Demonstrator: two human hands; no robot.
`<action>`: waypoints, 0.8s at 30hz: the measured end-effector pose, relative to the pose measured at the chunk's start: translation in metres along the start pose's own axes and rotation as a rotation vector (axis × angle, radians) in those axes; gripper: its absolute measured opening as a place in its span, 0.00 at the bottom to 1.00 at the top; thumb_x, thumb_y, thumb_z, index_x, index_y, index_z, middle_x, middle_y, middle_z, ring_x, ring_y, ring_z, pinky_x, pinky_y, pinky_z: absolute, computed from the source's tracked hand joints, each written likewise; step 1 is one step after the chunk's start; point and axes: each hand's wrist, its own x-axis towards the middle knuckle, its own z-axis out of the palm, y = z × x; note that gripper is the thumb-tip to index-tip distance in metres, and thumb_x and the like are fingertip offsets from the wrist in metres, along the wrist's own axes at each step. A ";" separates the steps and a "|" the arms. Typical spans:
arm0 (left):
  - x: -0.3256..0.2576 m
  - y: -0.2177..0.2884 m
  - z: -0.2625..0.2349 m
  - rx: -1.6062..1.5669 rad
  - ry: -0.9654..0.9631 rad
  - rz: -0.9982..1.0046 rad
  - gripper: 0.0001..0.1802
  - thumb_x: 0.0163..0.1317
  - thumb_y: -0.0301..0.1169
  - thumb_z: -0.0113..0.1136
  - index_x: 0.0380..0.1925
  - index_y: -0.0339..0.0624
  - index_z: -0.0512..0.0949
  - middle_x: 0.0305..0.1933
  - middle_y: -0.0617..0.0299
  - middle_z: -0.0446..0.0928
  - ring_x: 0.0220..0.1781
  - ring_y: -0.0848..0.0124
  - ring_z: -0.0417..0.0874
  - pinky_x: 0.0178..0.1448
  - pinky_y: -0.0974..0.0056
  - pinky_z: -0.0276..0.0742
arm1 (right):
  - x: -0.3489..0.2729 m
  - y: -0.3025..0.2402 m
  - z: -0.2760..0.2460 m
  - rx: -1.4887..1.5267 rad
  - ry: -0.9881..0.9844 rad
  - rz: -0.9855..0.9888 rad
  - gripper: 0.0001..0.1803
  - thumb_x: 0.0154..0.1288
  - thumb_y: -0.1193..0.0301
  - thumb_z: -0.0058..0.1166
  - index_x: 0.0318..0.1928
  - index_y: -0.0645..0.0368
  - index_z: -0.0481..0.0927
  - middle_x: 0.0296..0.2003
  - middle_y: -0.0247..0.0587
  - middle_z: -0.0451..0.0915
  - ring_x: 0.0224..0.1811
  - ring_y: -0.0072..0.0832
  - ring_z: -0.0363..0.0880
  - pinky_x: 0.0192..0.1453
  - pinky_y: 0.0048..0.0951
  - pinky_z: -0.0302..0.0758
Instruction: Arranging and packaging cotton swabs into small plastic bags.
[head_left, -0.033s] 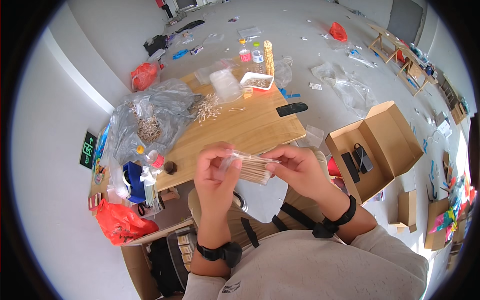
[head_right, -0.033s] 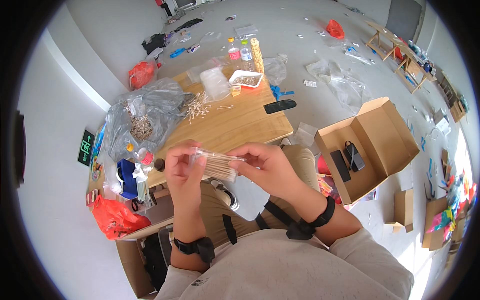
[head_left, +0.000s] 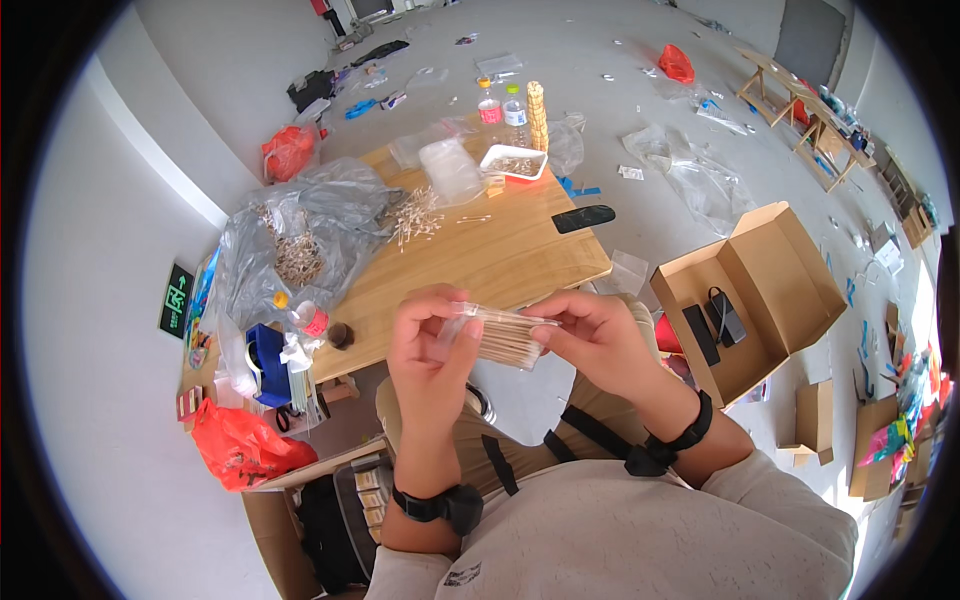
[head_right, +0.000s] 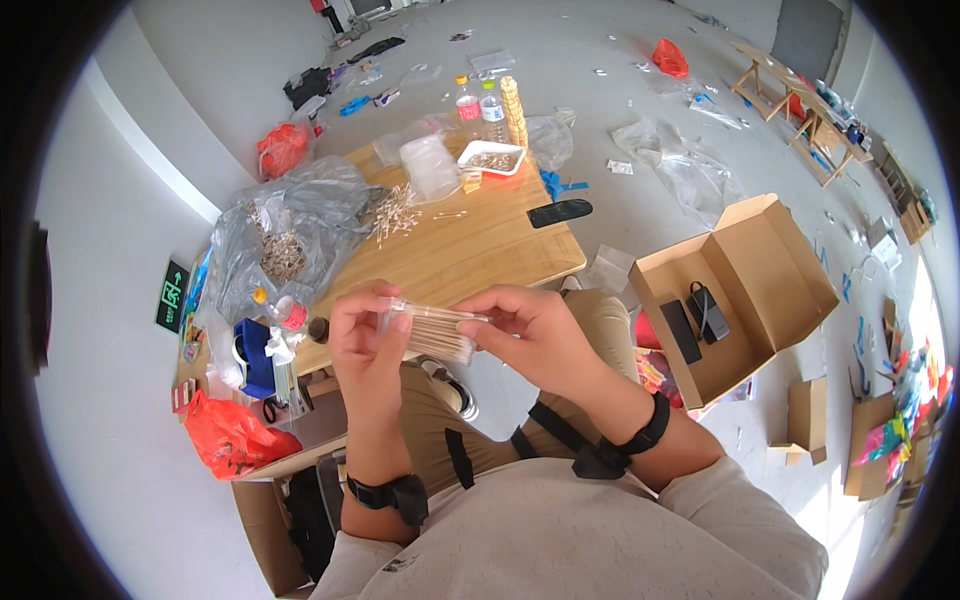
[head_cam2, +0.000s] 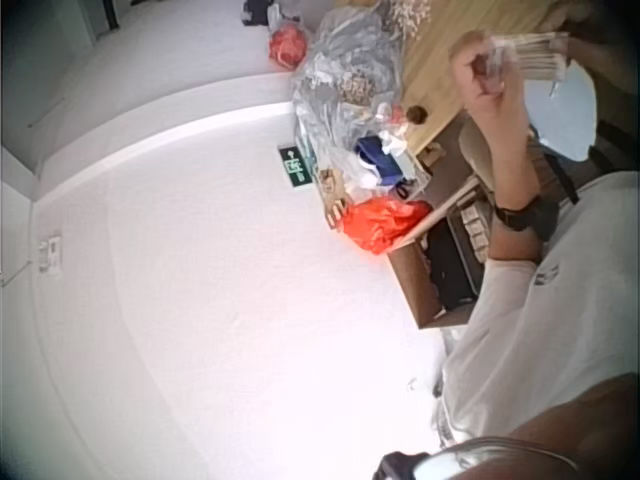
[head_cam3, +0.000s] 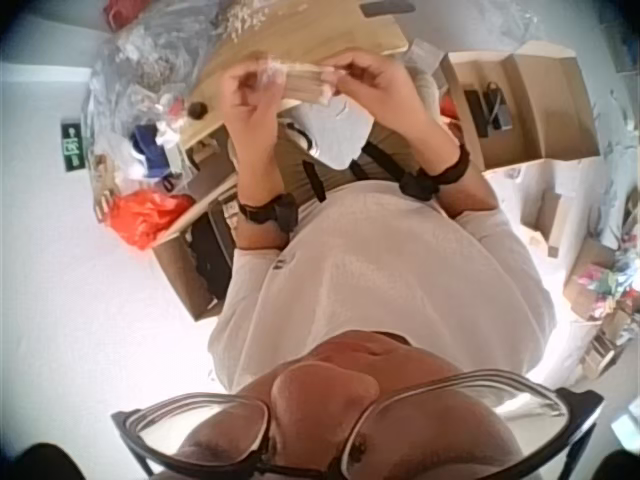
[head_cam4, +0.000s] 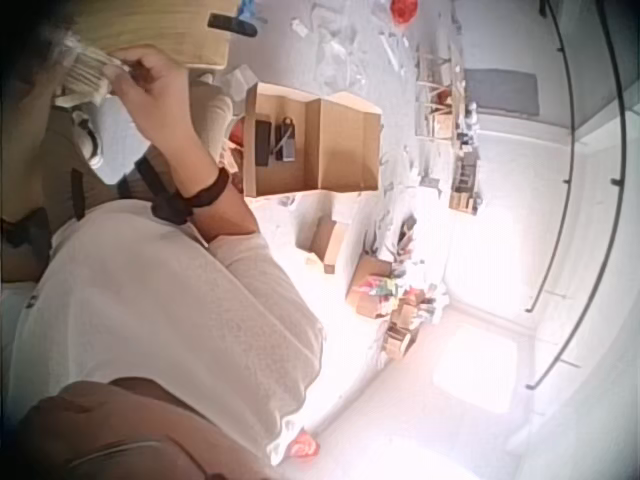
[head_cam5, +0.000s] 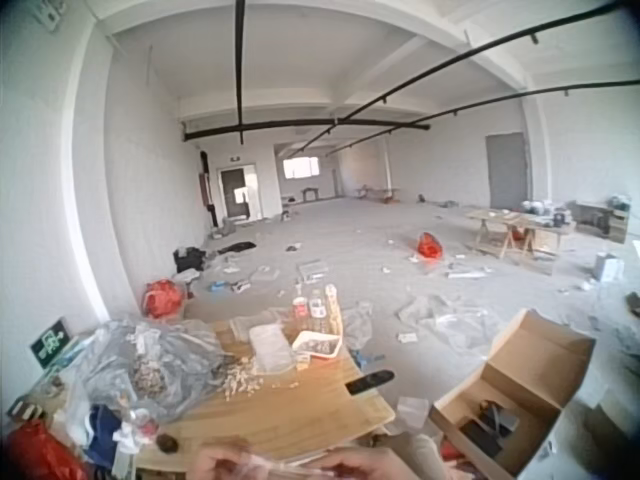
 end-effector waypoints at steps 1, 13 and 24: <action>0.000 0.000 -0.001 0.000 -0.001 0.000 0.17 0.62 0.12 0.63 0.48 0.39 0.74 0.55 0.54 0.76 0.58 0.69 0.78 0.62 0.64 0.73 | 0.000 0.000 0.000 -0.005 -0.002 0.007 0.12 0.73 0.77 0.59 0.53 0.70 0.81 0.44 0.39 0.86 0.43 0.19 0.84 0.48 0.23 0.82; 0.000 -0.001 0.000 -0.016 0.088 -0.087 0.12 0.64 0.15 0.64 0.46 0.35 0.80 0.52 0.53 0.80 0.60 0.63 0.81 0.65 0.61 0.74 | 0.003 0.003 -0.003 -0.118 0.006 -0.064 0.12 0.72 0.77 0.60 0.53 0.67 0.82 0.44 0.37 0.86 0.42 0.18 0.83 0.48 0.23 0.81; -0.006 -0.012 0.001 -0.115 0.208 -0.016 0.12 0.72 0.24 0.60 0.53 0.35 0.78 0.60 0.46 0.79 0.60 0.65 0.81 0.68 0.60 0.75 | 0.000 0.003 -0.007 0.260 -0.159 -0.084 0.16 0.74 0.80 0.55 0.59 0.66 0.79 0.55 0.43 0.84 0.52 0.24 0.83 0.58 0.27 0.81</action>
